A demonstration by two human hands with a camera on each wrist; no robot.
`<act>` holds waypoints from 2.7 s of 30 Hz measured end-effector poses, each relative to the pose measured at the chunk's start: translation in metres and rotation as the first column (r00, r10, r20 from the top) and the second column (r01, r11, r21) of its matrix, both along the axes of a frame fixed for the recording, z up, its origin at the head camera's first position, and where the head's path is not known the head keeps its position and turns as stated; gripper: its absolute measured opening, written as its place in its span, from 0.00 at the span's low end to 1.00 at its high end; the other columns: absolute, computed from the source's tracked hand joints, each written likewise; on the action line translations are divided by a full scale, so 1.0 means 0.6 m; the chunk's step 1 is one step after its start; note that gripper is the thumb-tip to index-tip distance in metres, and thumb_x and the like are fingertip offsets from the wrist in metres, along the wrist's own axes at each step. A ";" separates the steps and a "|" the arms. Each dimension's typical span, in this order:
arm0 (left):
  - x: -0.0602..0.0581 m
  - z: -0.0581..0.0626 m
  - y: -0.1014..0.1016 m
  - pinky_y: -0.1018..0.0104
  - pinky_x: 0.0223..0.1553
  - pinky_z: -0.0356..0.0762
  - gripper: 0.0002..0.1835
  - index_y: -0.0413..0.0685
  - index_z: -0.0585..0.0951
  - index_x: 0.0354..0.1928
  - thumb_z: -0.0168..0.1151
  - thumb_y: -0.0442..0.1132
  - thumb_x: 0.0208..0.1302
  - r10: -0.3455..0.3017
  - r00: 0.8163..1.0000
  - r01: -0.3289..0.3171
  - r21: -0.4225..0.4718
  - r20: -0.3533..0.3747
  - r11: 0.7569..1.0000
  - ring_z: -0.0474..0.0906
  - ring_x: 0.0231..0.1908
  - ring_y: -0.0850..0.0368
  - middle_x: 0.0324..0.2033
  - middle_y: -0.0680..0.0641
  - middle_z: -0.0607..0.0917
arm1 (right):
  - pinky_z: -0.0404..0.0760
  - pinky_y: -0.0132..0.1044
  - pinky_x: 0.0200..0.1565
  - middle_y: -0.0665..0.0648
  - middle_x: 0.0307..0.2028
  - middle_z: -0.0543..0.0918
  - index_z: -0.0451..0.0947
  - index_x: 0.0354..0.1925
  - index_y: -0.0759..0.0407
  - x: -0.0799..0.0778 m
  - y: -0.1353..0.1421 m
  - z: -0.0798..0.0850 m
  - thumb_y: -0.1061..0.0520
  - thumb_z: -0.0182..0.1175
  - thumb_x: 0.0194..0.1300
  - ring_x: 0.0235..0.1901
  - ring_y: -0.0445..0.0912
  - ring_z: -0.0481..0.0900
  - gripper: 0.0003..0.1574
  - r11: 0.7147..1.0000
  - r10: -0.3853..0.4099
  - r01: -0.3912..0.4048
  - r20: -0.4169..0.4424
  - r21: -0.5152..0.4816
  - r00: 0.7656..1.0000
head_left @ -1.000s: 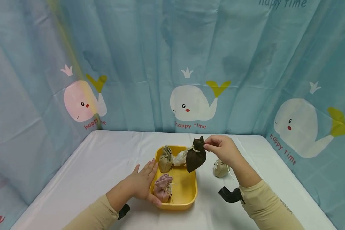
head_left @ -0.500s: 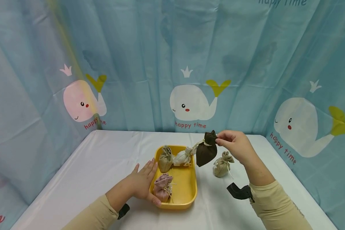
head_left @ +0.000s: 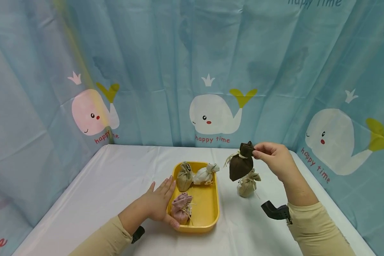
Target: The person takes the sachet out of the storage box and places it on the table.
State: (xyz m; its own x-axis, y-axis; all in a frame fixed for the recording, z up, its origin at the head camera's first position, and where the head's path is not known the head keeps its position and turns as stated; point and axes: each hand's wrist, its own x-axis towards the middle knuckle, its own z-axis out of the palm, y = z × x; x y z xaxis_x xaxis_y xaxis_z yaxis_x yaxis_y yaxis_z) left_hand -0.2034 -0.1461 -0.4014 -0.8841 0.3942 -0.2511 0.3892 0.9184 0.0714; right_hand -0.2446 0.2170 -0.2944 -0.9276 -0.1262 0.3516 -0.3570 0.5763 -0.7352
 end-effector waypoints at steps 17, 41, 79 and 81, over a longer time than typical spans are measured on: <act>-0.001 0.000 0.001 0.38 0.63 0.37 0.76 0.43 0.42 0.71 0.49 0.85 0.21 0.002 1.000 -0.002 0.002 -0.002 1.000 0.36 0.70 0.47 0.71 0.43 0.38 | 0.71 0.23 0.38 0.41 0.27 0.80 0.78 0.41 0.68 -0.007 0.077 0.003 0.55 0.57 0.64 0.30 0.32 0.77 0.16 0.995 -0.099 0.100 -0.033 0.004 0.994; -0.001 0.000 0.000 0.38 0.63 0.36 0.76 0.44 0.42 0.71 0.47 0.86 0.20 -0.001 1.000 0.000 -0.023 -0.002 1.000 0.36 0.70 0.47 0.71 0.43 0.37 | 0.71 0.60 0.45 0.57 0.32 0.82 0.76 0.43 0.70 -0.021 0.166 -0.038 0.53 0.53 0.67 0.27 0.25 0.72 0.19 0.974 -0.204 0.201 0.020 0.101 0.979; -0.005 0.001 0.003 0.39 0.63 0.35 0.76 0.44 0.42 0.71 0.47 0.86 0.20 0.000 1.000 -0.001 -0.043 -0.006 0.999 0.35 0.70 0.48 0.71 0.43 0.37 | 0.76 0.52 0.38 0.60 0.35 0.83 0.80 0.36 0.63 -0.038 0.168 -0.156 0.58 0.58 0.62 0.34 0.47 0.80 0.09 0.973 -0.167 0.138 0.150 0.183 0.974; -0.004 0.002 0.003 0.39 0.63 0.35 0.77 0.44 0.42 0.71 0.47 0.86 0.20 0.004 1.000 -0.004 -0.041 -0.001 0.999 0.35 0.70 0.48 0.71 0.44 0.37 | 0.76 0.51 0.37 0.59 0.35 0.83 0.80 0.36 0.62 -0.037 0.161 -0.166 0.57 0.59 0.62 0.34 0.48 0.81 0.09 0.975 -0.165 0.133 0.179 0.179 0.970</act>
State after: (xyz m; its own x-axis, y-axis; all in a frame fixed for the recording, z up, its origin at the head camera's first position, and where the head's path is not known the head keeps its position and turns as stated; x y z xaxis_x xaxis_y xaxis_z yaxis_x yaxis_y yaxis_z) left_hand -0.2058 -0.1445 -0.4002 -0.8860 0.3797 -0.2660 0.3852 0.9222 0.0336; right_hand -0.2669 0.3138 -0.3938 -0.9883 -0.0222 0.1512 -0.1192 0.7309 -0.6720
